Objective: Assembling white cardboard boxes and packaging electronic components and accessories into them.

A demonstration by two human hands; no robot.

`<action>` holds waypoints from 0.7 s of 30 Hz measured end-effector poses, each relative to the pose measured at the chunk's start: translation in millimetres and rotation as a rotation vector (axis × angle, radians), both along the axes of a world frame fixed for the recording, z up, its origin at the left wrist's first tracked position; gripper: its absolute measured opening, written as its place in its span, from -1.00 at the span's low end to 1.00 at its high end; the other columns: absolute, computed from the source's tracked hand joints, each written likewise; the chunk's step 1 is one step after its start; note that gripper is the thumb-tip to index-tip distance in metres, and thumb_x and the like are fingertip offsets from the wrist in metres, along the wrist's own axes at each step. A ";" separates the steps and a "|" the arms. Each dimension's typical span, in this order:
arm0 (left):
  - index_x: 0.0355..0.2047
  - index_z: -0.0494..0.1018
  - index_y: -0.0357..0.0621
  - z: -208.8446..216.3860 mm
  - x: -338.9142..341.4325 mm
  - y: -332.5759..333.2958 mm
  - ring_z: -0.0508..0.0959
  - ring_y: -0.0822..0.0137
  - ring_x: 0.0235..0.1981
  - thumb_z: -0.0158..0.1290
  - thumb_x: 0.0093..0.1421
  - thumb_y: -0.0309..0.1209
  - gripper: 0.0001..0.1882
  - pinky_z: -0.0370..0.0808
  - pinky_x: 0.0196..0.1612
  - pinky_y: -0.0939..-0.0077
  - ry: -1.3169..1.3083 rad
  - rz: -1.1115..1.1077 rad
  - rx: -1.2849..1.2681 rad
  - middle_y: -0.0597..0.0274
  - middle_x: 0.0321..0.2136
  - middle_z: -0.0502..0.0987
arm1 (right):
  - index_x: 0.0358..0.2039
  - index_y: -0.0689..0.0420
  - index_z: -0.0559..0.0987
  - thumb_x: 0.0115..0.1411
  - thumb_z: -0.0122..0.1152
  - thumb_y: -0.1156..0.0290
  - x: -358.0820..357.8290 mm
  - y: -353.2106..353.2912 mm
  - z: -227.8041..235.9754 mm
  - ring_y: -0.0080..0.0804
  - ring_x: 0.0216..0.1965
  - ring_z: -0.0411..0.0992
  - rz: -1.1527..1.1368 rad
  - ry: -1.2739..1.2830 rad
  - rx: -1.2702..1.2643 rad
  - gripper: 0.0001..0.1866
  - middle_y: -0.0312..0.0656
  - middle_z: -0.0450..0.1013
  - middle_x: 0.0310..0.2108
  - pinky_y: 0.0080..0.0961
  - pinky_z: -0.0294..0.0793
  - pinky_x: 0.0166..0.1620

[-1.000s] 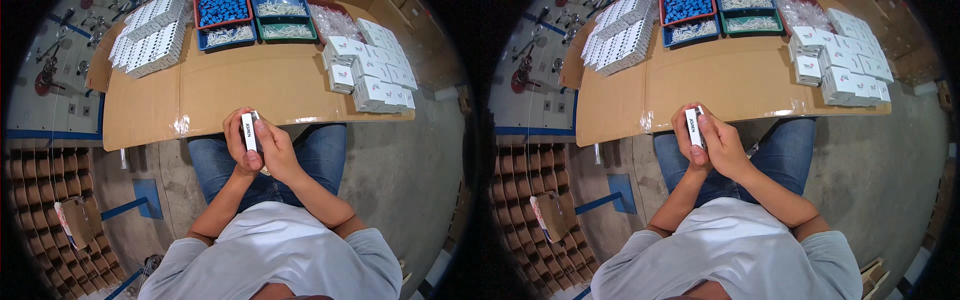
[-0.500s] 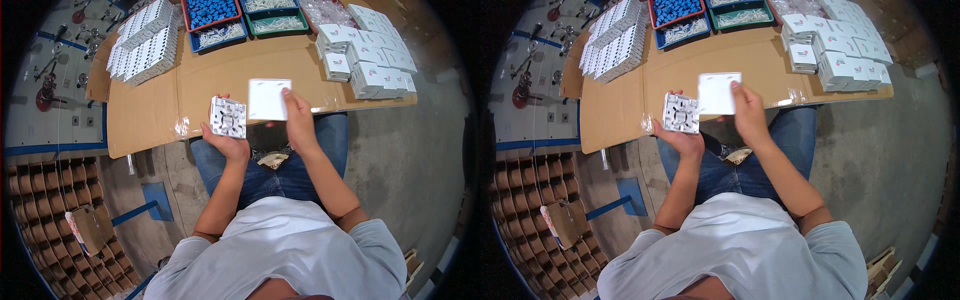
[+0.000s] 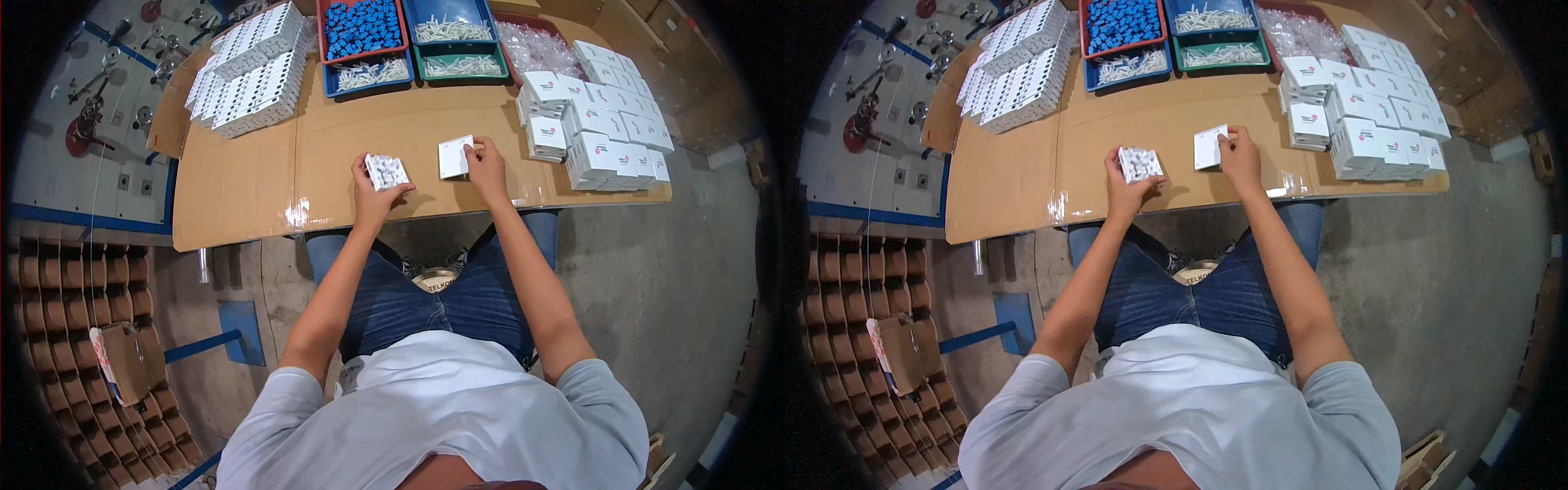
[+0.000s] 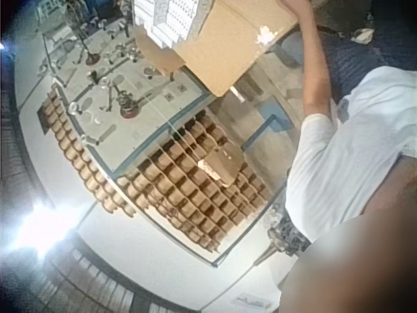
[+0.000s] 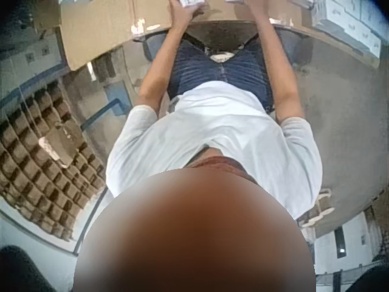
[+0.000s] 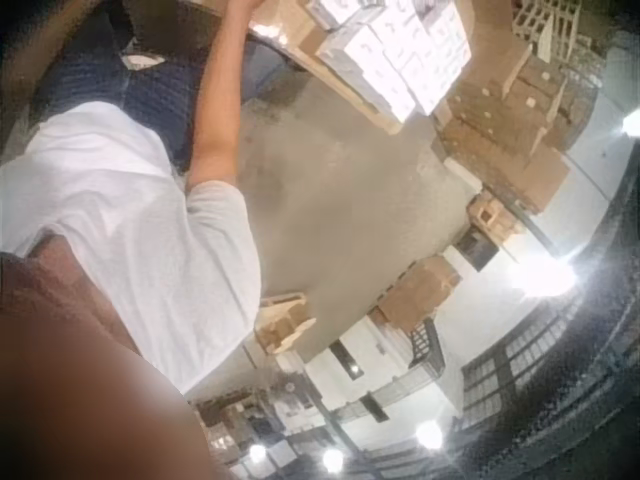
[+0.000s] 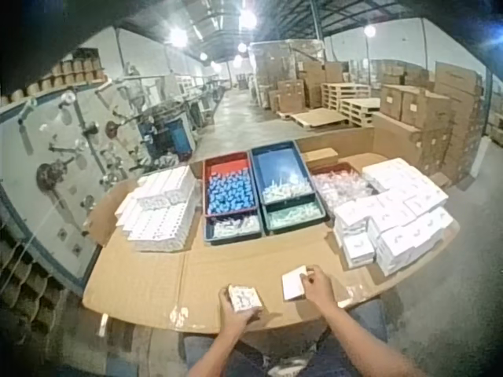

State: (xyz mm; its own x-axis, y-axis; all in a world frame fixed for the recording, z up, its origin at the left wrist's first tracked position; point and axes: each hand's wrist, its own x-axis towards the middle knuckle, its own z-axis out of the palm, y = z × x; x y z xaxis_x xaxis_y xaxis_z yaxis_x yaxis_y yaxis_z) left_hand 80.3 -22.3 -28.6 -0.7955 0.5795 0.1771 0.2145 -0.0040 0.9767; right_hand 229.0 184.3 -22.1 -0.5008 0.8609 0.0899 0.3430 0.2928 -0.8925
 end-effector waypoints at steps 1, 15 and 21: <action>0.28 0.05 -0.27 0.9 -6.5 5.4 0.46 0.21 0.13 0.57 -0.23 -0.44 0.16 0.46 0.17 0.32 0.000 0.005 0.004 -0.01 0.10 0.38 | -0.05 0.23 0.53 0.31 0.23 0.24 -6.1 5.6 0.2 -0.04 -0.40 0.60 0.005 0.000 0.004 -0.66 0.01 0.59 -0.50 -0.18 0.51 -0.29; 0.39 0.12 -0.26 0.9 -28.5 -14.3 0.41 0.00 0.21 0.52 -0.25 0.02 0.28 0.20 0.30 0.05 0.608 0.041 -0.444 -0.03 0.21 0.43 | 0.11 0.06 0.59 0.23 0.28 0.14 1.2 -13.6 -24.7 0.10 0.35 0.17 0.087 -0.260 0.604 -0.53 0.08 0.28 0.28 0.07 0.08 0.38; 0.38 0.15 -0.27 -2.4 -37.7 4.8 0.39 0.00 0.25 0.46 -0.13 -0.06 0.14 0.13 0.36 -0.03 0.607 0.026 -0.450 -0.06 0.22 0.43 | 0.09 0.06 0.60 0.20 0.30 0.14 -2.2 -17.0 -30.5 0.10 0.35 0.16 0.081 -0.239 0.584 -0.52 0.06 0.28 0.30 0.10 0.04 0.39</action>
